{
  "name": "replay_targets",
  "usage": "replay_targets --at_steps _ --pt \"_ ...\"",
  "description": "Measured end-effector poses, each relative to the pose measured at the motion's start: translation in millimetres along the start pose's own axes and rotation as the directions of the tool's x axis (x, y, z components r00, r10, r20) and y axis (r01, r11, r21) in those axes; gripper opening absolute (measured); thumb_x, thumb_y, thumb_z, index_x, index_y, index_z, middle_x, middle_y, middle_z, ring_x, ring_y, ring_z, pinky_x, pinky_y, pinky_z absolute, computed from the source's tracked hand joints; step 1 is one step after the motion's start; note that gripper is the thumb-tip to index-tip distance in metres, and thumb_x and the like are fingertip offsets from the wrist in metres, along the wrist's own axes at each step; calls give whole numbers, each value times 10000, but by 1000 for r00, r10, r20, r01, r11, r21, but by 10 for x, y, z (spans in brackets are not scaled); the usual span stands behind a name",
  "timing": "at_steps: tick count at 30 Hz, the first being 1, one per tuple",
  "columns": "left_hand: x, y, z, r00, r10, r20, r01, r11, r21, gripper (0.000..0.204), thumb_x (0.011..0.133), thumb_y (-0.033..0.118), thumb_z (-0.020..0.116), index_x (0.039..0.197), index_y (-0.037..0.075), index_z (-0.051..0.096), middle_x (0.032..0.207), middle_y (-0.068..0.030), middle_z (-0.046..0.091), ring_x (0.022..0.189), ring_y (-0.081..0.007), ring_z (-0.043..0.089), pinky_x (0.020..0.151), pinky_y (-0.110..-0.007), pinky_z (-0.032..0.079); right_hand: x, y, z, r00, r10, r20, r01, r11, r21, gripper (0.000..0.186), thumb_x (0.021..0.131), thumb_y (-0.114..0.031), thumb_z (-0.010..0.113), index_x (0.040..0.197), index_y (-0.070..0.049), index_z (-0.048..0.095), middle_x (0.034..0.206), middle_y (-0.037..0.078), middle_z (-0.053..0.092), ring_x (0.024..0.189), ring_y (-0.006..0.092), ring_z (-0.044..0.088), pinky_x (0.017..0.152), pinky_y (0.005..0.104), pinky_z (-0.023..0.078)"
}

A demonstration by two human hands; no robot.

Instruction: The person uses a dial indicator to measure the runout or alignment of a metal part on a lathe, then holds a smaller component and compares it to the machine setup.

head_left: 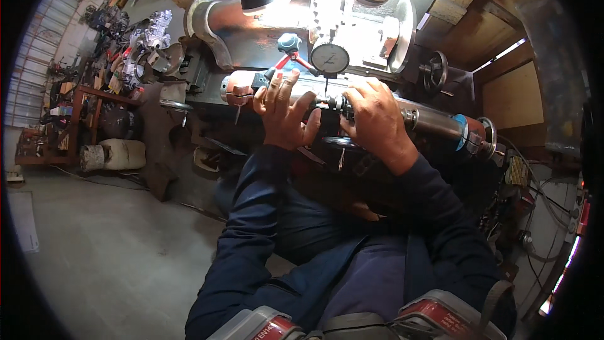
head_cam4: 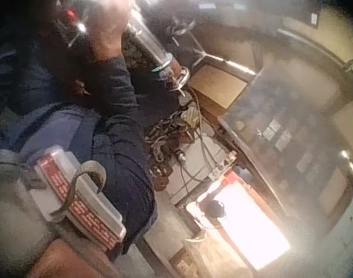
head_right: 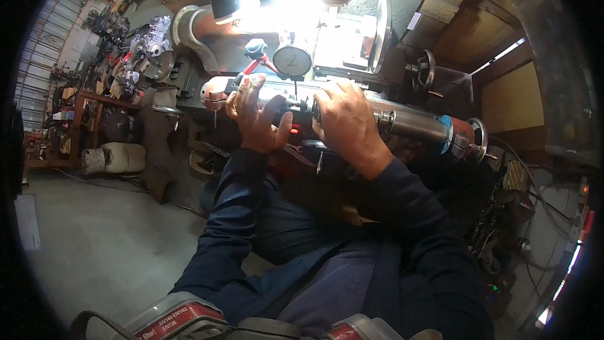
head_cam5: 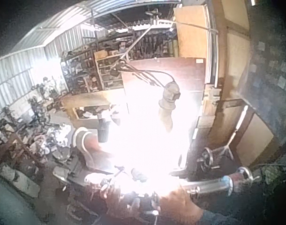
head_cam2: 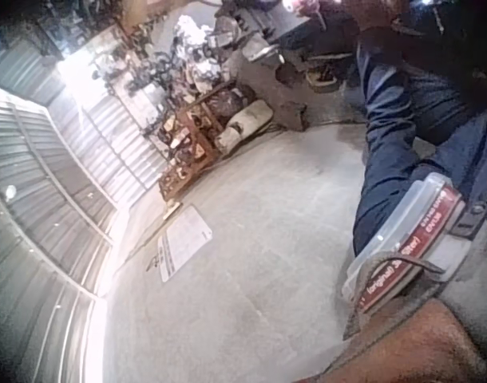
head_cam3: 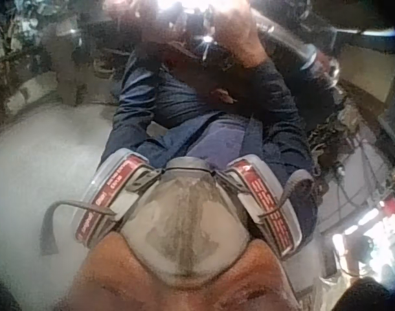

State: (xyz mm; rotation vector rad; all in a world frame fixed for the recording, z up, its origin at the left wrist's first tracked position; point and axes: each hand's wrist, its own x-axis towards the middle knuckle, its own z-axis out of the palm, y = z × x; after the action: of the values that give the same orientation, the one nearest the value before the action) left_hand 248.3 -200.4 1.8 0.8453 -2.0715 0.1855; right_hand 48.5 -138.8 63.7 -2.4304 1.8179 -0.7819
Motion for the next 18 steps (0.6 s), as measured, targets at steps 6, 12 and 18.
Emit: replay_targets --at_steps 6,12,18 --pt "-104 -36 158 1000 -14 22 11 992 125 201 797 375 632 973 280 652 1388 -70 495 1353 -278 336 1111 -486 91 -9 11 24 1000 1 -22 -1 1000 4 378 628 -138 772 956 -18 628 1025 129 627 999 307 564 886 408 448" --pt "-119 -78 194 1000 5 3 -6 989 145 189 800 390 623 961 297 658 1399 -59 489 1357 -263 330 1100 -474 103 -4 -12 4 1000 6 -24 -6 1000 13 401 615 -124 776 973 -16 631 1022 129 630 996 308 564 881 411 449" --pt "-56 -42 145 1000 2 -4 -1 986 169 206 810 402 611 975 291 664 1372 -54 507 1305 -245 378 1065 -454 152 3 -11 9 1000 8 -22 -7 1000 9 411 606 -130 784 973 -15 636 1020 129 632 997 307 565 883 410 450"
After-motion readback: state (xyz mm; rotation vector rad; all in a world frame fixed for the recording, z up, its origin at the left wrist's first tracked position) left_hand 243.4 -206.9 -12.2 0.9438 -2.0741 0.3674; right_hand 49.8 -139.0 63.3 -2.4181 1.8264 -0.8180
